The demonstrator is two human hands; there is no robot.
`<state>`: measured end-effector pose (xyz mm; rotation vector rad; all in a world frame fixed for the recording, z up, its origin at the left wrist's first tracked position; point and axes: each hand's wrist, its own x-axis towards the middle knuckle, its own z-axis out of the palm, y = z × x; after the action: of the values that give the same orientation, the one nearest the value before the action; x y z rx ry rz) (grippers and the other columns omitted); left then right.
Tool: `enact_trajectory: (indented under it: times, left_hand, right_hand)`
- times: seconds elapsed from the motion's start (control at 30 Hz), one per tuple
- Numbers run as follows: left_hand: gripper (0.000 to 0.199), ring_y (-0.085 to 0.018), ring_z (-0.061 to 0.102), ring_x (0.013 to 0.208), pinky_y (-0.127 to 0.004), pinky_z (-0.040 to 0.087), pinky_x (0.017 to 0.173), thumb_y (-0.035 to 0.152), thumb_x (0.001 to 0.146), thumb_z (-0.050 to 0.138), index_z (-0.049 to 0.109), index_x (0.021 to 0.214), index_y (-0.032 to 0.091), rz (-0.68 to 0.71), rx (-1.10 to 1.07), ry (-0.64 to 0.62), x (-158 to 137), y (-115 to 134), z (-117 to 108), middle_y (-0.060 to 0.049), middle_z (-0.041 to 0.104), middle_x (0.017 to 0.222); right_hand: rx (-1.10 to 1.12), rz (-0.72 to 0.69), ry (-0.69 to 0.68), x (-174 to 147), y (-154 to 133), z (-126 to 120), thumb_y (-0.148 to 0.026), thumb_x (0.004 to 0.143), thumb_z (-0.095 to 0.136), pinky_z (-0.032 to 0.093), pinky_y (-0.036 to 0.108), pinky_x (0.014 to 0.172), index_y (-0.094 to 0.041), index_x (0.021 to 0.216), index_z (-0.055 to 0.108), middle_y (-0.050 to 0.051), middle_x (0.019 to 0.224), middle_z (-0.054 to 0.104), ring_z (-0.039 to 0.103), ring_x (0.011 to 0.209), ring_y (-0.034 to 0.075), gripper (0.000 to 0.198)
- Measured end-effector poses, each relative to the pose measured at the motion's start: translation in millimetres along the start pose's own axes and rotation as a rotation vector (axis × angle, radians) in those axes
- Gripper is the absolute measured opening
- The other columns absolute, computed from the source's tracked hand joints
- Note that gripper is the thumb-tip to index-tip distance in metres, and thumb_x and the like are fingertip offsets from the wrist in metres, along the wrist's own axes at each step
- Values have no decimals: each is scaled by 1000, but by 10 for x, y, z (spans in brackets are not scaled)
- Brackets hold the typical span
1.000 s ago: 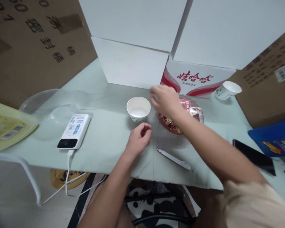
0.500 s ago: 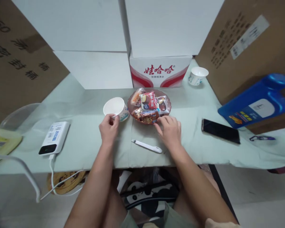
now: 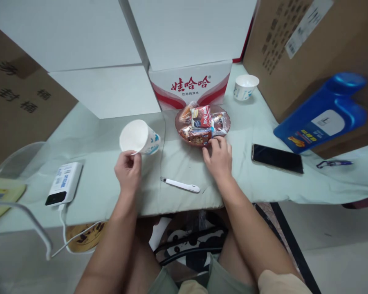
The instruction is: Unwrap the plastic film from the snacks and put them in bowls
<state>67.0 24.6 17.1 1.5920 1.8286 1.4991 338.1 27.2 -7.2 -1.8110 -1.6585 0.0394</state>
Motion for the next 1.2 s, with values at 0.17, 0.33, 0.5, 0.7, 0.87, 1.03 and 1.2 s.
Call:
enact_trajectory:
  times: [0.17,0.33,0.5,0.7,0.87,1.03,1.2]
  left_hand:
    - [17,-9,48,51,-21,40,53,36,84,60,56,85,19,150,-143,267,-62,96,-185,6,49,62]
    - [15,-9,49,49,-22,41,52,34,84,59,56,84,20,182,-108,316,-163,21,-201,6,50,60]
    - [11,-9,48,51,-23,44,57,29,82,62,64,82,19,305,-34,-192,-197,38,-83,6,50,56]
    - [56,-15,56,74,-26,50,71,29,83,62,55,138,20,221,-35,-243,-72,-22,190,1,57,81]
    - [69,-25,56,107,-40,48,103,22,74,66,56,143,19,-53,315,-112,188,-213,230,-8,47,107]
    - [69,-26,59,102,-41,48,102,21,77,65,53,145,24,-150,337,-212,260,-175,230,-7,47,101]
    - [29,-29,53,110,-44,43,108,22,75,69,67,104,21,-118,387,-53,201,-69,161,-8,49,98]
  right_hand:
    - [105,-167,-183,19,-306,224,-33,93,53,35,49,116,-17,129,64,17,144,58,49,131,31,41]
    - [520,-470,-525,6,-647,437,-33,87,60,33,51,120,-24,158,37,12,168,31,34,152,28,74]
    - [650,-410,-363,7,-695,346,-39,75,76,34,53,120,-30,159,25,13,168,28,30,154,30,98]
    - [354,-154,-224,54,-458,352,-36,81,68,41,51,111,-24,146,40,21,156,42,38,148,32,72]
    - [82,67,-110,0,-355,332,-45,79,69,34,66,108,-26,156,21,27,163,24,26,151,44,93]
    - [114,-25,-67,-148,-353,196,-36,88,54,36,61,109,-27,151,25,24,159,32,31,150,36,71]
    - [199,-66,-16,-258,-285,118,-33,88,51,36,56,112,-25,143,32,21,152,41,37,146,33,58]
